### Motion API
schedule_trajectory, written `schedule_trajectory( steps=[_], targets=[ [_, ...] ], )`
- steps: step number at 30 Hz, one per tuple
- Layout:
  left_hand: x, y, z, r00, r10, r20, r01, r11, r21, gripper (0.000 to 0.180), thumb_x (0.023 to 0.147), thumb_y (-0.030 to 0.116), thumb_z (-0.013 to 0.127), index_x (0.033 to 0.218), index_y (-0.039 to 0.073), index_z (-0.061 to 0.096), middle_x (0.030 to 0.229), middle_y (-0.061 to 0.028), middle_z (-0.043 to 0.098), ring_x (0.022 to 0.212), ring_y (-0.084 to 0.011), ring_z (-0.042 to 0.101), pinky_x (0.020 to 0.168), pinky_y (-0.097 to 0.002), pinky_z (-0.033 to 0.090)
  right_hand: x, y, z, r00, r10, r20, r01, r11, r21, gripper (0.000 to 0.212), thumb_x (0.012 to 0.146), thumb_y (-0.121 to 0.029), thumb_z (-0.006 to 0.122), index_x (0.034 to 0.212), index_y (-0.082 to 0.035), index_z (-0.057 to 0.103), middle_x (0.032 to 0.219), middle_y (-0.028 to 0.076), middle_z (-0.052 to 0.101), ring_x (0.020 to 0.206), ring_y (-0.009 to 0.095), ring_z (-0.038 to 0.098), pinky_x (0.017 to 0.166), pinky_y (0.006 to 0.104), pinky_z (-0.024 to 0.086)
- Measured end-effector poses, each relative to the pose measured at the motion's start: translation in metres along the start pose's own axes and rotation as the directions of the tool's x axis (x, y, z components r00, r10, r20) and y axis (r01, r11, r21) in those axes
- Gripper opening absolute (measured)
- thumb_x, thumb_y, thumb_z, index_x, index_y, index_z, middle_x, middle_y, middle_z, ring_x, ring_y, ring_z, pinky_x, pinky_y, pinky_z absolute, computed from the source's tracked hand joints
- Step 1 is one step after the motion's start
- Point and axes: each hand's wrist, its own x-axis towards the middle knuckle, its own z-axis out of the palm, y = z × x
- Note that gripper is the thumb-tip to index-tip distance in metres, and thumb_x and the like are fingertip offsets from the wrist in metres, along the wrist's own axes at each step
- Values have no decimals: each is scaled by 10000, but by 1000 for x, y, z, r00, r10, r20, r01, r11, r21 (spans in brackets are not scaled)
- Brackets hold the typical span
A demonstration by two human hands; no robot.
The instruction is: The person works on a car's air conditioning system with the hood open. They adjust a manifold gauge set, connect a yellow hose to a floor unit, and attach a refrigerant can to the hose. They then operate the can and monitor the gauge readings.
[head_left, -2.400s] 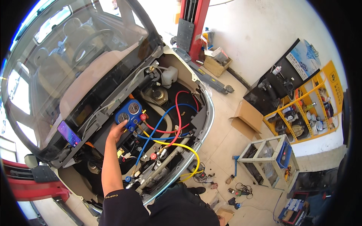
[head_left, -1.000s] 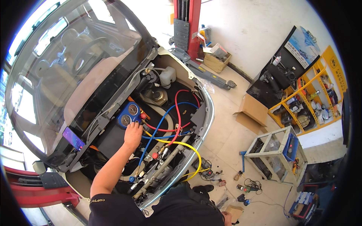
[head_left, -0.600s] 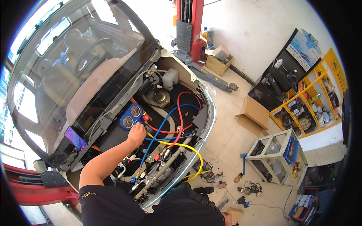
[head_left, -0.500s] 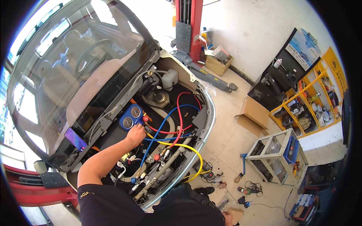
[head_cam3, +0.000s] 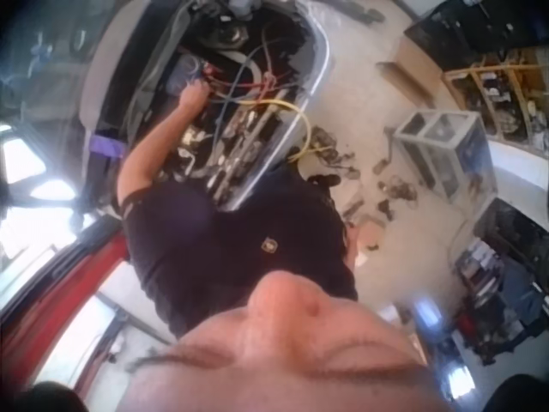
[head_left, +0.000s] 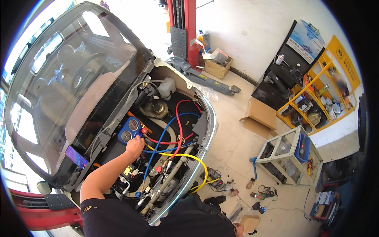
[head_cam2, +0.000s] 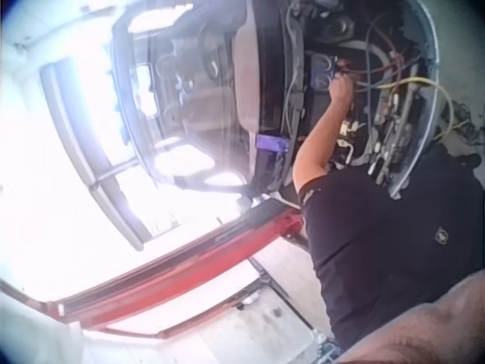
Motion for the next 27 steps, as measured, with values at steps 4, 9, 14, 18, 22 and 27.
schedule_trajectory(
  steps=[4,9,14,18,22,27],
  targets=[
    [20,20,-26,997,-80,-23,82,994,68,207,893,194,623,1060,72,618,990,-108,641,912,-228,672,724,-341,532,2,52,13,995,99,-20,-99,995,-23,234,791,-213,724,847,13,750,708,121,713,652,187,674,654,340,541],
    [76,27,6,964,-156,-214,188,972,141,233,943,214,550,1126,78,596,946,-80,632,922,-235,658,680,-387,518,9,29,10,985,155,70,-159,986,52,217,787,-189,727,851,17,747,679,118,697,601,181,660,587,326,530],
    [103,33,5,975,-220,-8,207,906,369,199,953,218,537,1069,96,643,971,-78,642,881,-243,637,690,-405,450,13,-6,-5,993,107,59,-110,992,58,176,786,-146,725,836,23,727,654,100,668,569,170,645,531,307,509],
    [111,24,24,977,-197,85,157,926,342,225,958,243,536,1080,155,704,1036,-62,664,964,-226,635,748,-397,446,-2,-47,-11,981,187,59,-195,964,179,177,792,-145,725,837,26,714,676,98,675,597,161,640,571,306,511],
    [107,19,14,996,-40,78,13,947,320,236,945,271,577,1117,148,682,1092,-49,642,1069,-227,596,856,-362,423,-12,-47,-7,990,133,51,-138,984,109,226,782,-179,748,865,30,726,735,122,705,648,171,652,639,324,529],
    [112,14,19,996,-60,65,34,939,343,333,936,467,584,1025,186,737,1037,-25,668,945,-198,660,729,-387,418,-19,-32,2,989,146,30,-147,988,49,249,765,-205,761,871,19,741,754,127,717,700,182,668,676,335,530]
  ],
)
